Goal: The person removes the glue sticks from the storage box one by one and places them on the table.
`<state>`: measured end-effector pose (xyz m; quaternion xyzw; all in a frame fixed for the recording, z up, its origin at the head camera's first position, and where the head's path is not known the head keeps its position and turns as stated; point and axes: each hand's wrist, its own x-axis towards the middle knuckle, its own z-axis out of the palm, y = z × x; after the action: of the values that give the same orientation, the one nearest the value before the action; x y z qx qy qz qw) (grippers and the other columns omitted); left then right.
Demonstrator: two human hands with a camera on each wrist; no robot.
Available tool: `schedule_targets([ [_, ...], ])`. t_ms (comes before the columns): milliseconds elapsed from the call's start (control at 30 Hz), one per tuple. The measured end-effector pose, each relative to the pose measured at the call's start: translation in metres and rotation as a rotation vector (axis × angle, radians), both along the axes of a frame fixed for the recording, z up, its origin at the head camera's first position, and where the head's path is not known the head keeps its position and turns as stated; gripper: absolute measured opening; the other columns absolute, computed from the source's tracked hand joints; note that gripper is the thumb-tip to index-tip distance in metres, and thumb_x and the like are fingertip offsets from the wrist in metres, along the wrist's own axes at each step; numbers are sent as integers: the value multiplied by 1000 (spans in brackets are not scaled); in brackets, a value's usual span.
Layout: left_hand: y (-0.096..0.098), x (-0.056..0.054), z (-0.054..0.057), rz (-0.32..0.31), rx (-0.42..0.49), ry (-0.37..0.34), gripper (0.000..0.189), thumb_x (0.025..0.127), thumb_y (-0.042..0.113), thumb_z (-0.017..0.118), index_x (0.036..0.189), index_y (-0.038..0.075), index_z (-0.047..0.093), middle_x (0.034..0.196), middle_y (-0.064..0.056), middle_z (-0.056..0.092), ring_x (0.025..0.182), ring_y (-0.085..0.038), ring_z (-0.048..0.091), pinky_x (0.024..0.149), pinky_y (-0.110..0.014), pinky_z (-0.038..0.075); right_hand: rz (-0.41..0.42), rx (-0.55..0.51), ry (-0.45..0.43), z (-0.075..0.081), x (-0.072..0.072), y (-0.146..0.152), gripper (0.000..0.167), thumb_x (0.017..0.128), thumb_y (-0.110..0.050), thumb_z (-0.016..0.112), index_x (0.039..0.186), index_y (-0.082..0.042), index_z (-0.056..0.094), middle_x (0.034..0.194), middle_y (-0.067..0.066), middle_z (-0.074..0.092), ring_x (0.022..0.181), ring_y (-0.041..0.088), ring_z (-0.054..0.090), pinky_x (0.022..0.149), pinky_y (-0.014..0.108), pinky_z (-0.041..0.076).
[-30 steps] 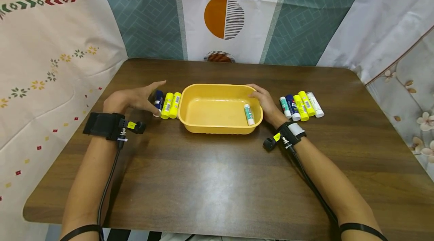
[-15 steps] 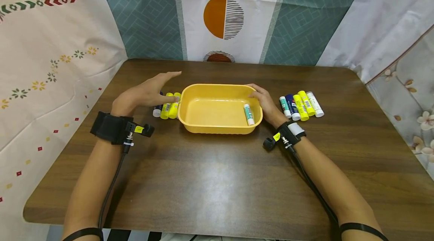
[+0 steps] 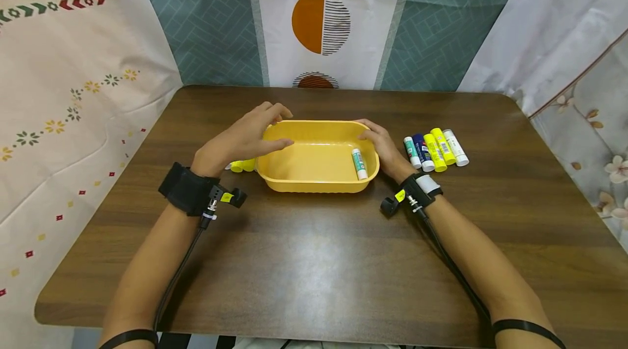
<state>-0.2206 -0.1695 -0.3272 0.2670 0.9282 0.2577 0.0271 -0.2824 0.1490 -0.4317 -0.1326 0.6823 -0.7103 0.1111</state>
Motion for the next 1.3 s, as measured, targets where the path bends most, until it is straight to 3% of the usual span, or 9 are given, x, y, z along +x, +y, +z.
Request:
schedule_targets([
  [233,39,-3,-12,-116,2,49,57,92,37,75,135,6,52,125,-17,55,118,-31,54,98,-45,48,6,1,-7,1,-1,1,38,99,-4,43,135,-1,55,124,9,56,107,21,55,92,27,49],
  [500,68,-7,-23,-180,-11,-13,68,90,48,72,141,9,49,136,-15,53,126,-31,53,100,-46,47,0,13,13,3,-1,-2,37,98,-4,44,132,-1,57,124,9,56,106,21,55,92,26,49],
  [667,85,-9,-29,-228,-30,-20,73,89,52,73,142,9,47,140,-15,52,123,-31,54,101,-44,46,0,3,12,5,0,-2,36,98,-2,44,131,-2,58,124,8,55,106,20,56,90,26,50],
  [833,101,-10,-36,-230,-73,-21,76,86,56,75,140,10,48,129,-14,56,105,-26,56,86,-38,48,4,-16,3,3,1,0,35,98,-1,42,128,-6,60,124,8,55,104,19,57,88,27,51],
  [1000,118,-11,-44,-227,-104,-21,72,85,56,76,134,12,48,114,-12,57,91,-21,51,70,-32,42,2,-33,11,1,1,1,36,98,1,40,128,-3,59,121,6,56,103,19,55,88,26,51],
  [1167,130,-13,-47,-210,-127,-34,71,85,52,77,135,14,44,116,-10,56,92,-20,52,69,-30,44,1,-24,47,0,-1,0,39,98,0,38,132,5,54,118,6,57,102,18,54,88,25,49],
  [1300,139,-16,-50,-217,-179,12,71,85,48,79,136,13,45,120,-9,58,97,-20,55,76,-31,49,4,-22,56,0,-1,0,37,102,-3,37,133,6,54,119,5,56,103,18,54,88,25,50],
])
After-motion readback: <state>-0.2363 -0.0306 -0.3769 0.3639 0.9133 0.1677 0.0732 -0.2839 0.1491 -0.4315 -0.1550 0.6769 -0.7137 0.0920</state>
